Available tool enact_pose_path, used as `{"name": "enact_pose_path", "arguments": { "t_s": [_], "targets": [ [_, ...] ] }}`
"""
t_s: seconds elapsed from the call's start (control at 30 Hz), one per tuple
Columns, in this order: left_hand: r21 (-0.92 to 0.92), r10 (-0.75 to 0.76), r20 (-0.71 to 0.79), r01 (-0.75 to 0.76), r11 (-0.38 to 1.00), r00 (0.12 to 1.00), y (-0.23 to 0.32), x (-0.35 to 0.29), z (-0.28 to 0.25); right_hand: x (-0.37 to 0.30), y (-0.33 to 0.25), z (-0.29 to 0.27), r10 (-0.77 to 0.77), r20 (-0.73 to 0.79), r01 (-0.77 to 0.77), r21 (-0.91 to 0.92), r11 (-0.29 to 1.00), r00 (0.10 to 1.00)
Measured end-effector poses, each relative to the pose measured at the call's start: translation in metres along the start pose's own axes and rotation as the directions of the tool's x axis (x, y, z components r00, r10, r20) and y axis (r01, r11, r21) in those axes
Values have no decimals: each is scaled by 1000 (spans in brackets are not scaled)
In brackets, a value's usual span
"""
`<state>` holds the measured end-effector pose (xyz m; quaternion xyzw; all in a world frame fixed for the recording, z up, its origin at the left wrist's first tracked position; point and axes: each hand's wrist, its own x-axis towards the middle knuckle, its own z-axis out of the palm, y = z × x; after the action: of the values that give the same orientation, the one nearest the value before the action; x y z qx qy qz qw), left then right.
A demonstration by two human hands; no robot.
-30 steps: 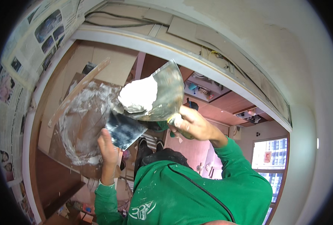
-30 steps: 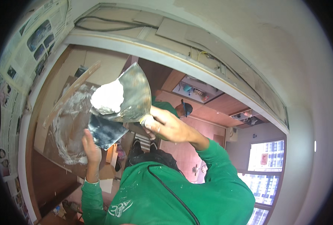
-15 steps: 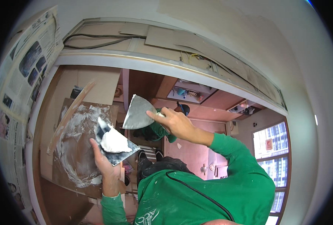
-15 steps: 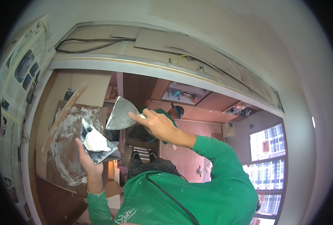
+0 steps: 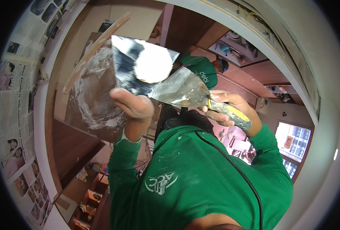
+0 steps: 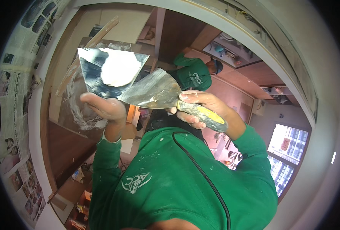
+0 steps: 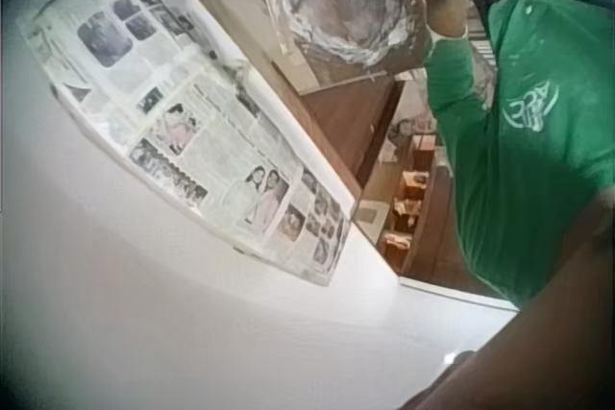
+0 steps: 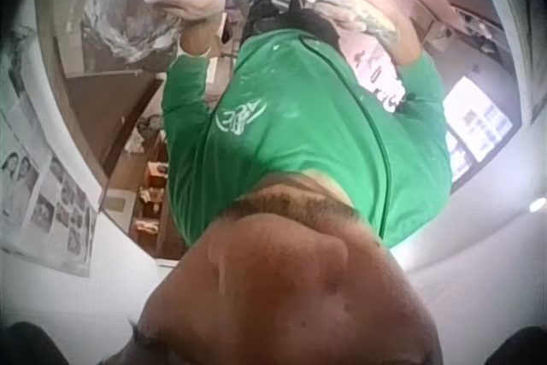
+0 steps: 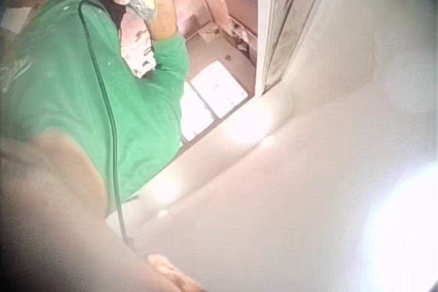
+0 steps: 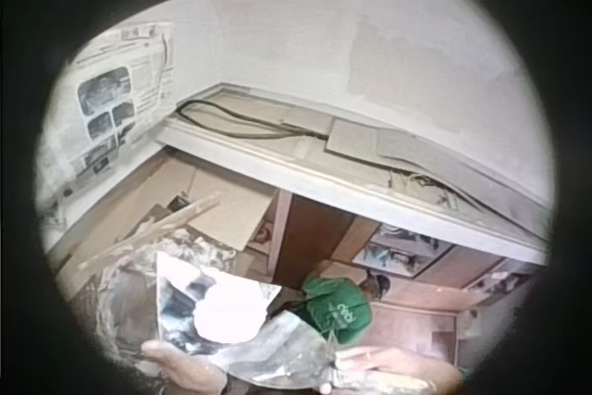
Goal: The person applies white plaster to a ceiling using a trowel and a hawk. They repeatedly scoop plaster from the hawk, spread it onto the ceiling surface, and smooth the application. The person also uses a long straight edge to level the plaster and occasionally scrapes excess material back onto the hawk.
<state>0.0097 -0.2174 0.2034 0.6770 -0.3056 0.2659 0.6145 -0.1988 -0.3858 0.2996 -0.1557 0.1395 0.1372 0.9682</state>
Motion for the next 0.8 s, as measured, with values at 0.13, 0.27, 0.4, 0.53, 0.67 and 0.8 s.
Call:
{"name": "enact_pose_path", "arguments": {
  "t_s": [0.13, 0.27, 0.4, 0.53, 0.67, 0.8],
  "targets": [
    [-223, -24, 677, 236, 946, 736, 46, 44, -20, -9, -6, -10, 21, 94, -30, 95, 995, 995],
    [-587, 573, 395, -283, 758, 718, 42, 52, 20, -31, -30, -6, -45, 97, 47, -21, 999, 994],
    [-617, 754, 415, -451, 645, 509, 28, 77, 55, -57, -56, -9, -156, 67, 166, -180, 969, 985],
    [-589, 778, 422, -512, 626, 466, -16, 90, 127, -77, -108, -3, -432, 105, 445, -202, 873, 896],
    [-333, -245, 342, 361, 871, 907, -36, 100, 232, -73, -205, -8, -655, 190, 646, -503, 575, 731],
    [-438, -383, 180, 422, 794, 906, -60, 169, 336, -36, -314, -1, -851, 25, 585, -737, 338, 524]
  ]
}}
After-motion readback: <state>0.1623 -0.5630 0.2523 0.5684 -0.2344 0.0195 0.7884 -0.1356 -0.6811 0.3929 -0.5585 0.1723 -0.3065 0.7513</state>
